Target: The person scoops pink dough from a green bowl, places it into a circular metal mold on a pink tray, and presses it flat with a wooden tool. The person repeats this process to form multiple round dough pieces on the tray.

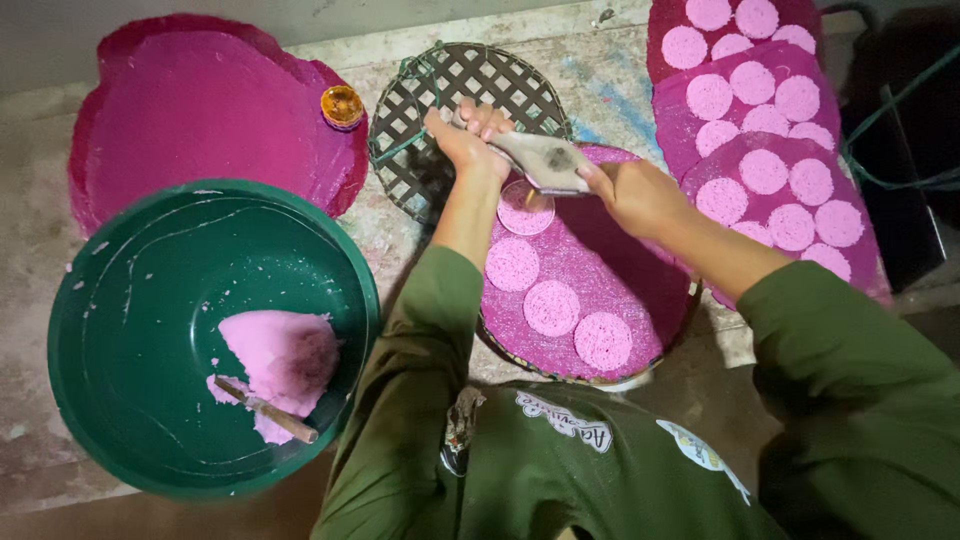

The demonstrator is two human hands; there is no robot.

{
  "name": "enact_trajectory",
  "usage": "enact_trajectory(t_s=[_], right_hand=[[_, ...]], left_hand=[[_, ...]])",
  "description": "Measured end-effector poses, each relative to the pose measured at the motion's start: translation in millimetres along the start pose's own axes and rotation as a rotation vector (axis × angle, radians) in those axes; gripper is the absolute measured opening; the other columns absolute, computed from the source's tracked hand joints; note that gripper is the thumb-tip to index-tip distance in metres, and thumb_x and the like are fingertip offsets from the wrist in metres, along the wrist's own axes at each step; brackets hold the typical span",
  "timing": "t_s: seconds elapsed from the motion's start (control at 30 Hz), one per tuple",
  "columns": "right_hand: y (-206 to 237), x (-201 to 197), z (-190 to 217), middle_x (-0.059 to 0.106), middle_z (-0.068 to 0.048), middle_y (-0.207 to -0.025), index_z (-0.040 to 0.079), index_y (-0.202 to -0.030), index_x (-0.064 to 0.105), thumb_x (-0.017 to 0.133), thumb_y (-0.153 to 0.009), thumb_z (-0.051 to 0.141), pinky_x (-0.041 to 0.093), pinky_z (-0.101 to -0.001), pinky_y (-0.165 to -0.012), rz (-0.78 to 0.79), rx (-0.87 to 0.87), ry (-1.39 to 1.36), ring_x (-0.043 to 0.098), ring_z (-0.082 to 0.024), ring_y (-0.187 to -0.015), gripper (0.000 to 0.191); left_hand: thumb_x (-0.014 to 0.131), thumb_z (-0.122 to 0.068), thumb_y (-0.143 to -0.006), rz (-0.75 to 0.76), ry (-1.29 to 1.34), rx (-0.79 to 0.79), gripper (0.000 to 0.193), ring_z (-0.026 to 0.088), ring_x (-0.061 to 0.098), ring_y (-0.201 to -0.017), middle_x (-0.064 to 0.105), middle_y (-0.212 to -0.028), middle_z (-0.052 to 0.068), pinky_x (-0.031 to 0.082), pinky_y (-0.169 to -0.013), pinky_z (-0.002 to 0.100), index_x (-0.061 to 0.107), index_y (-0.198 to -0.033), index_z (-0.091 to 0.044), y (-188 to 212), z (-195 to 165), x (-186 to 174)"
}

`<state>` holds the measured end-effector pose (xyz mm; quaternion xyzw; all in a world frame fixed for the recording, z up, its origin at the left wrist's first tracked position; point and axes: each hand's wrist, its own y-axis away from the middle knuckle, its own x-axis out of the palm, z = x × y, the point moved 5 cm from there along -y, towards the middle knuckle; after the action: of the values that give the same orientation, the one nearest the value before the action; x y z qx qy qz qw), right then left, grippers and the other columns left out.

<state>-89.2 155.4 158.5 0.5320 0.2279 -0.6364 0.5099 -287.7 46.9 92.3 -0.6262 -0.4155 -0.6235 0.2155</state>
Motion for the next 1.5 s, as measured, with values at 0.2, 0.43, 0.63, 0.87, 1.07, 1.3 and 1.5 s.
enact_trajectory(t_s=[0.2, 0.43, 0.63, 0.87, 1.07, 1.3, 1.5], right_hand=[[-2.8, 8.2, -15.0, 0.065, -0.026, -0.080, 0.001, -0.101, 0.070, 0.037, -0.110, 0.053, 0.048, -0.0538, -0.074, -0.078, -0.109, -0.206, 0.062, -0.045, -0.076, 0.061], [9.9, 27.1, -38.1, 0.058, -0.012, -0.063, 0.000, -0.084, 0.063, 0.038, -0.108, 0.054, 0.046, -0.0451, -0.059, -0.143, -0.063, -0.422, 0.058, -0.024, -0.059, 0.064], [9.1, 27.3, -56.6, 0.053, -0.009, -0.062, -0.001, -0.085, 0.062, 0.042, -0.111, 0.053, 0.042, -0.0407, -0.056, -0.386, 0.003, -0.536, 0.052, -0.020, -0.058, 0.064], [50.9, 46.0, -102.5, 0.050, -0.001, -0.059, 0.005, -0.084, 0.055, 0.033, -0.111, 0.054, 0.037, -0.0291, -0.042, -0.454, 0.120, -0.969, 0.048, -0.012, -0.047, 0.060], [126.9, 66.4, -127.2, 0.047, -0.001, -0.062, 0.006, -0.090, 0.052, 0.024, -0.114, 0.055, 0.034, -0.0278, -0.044, -0.555, 0.069, -1.192, 0.044, -0.011, -0.048, 0.061], [207.9, 89.8, -169.6, 0.047, -0.003, -0.059, 0.004, -0.087, 0.052, 0.021, -0.110, 0.063, 0.035, -0.0283, -0.044, -0.708, 0.150, -1.187, 0.045, -0.013, -0.048, 0.070], [238.3, 97.6, -172.5, 0.051, -0.004, -0.066, 0.003, -0.089, 0.050, 0.034, -0.114, 0.054, 0.037, -0.0301, -0.046, -0.753, 0.036, -1.297, 0.046, -0.014, -0.051, 0.058]], left_hand=[[0.024, -0.063, -0.098, 0.121, -0.073, -0.103, 0.063, 0.020, 0.042, -0.061, 0.045, -0.064, 0.004, 0.042, -0.064, 0.037, 0.048, -0.073, -0.011, 15.1, -6.3, 15.4], [0.001, -0.087, -0.094, 0.015, -1.046, -0.490, 0.110, 0.012, 0.041, -0.058, 0.063, -0.089, 0.008, 0.033, -0.048, 0.027, 0.048, -0.151, -0.005, 63.7, 13.5, -60.4], [0.015, -0.074, -0.103, 0.168, -1.460, -0.053, 0.090, 0.014, 0.059, -0.083, 0.076, -0.124, 0.009, 0.043, -0.072, 0.029, 0.020, -0.165, -0.010, 80.2, 5.0, -73.2], [0.069, -0.025, -0.094, 0.282, -2.120, 0.545, 0.079, 0.029, 0.064, -0.121, 0.074, -0.135, 0.009, 0.050, -0.103, 0.036, 0.032, -0.162, -0.010, 133.2, -0.6, -47.3], [0.094, -0.038, -0.062, 0.314, -2.391, 0.430, 0.128, 0.040, 0.033, -0.138, 0.038, -0.152, 0.022, 0.023, -0.111, 0.059, 0.017, -0.156, 0.000, 128.5, 34.2, -39.2], [0.094, -0.042, -0.062, 0.415, -2.390, 0.562, 0.127, 0.038, 0.038, -0.138, 0.046, -0.147, 0.021, 0.024, -0.112, 0.056, 0.019, -0.157, -0.003, 119.6, 60.5, -37.3], [0.094, -0.044, -0.064, 0.618, -2.498, 0.430, 0.130, 0.040, 0.036, -0.141, 0.044, -0.150, 0.021, 0.023, -0.117, 0.059, 0.017, -0.162, -0.005, 104.0, 112.5, 9.6]])
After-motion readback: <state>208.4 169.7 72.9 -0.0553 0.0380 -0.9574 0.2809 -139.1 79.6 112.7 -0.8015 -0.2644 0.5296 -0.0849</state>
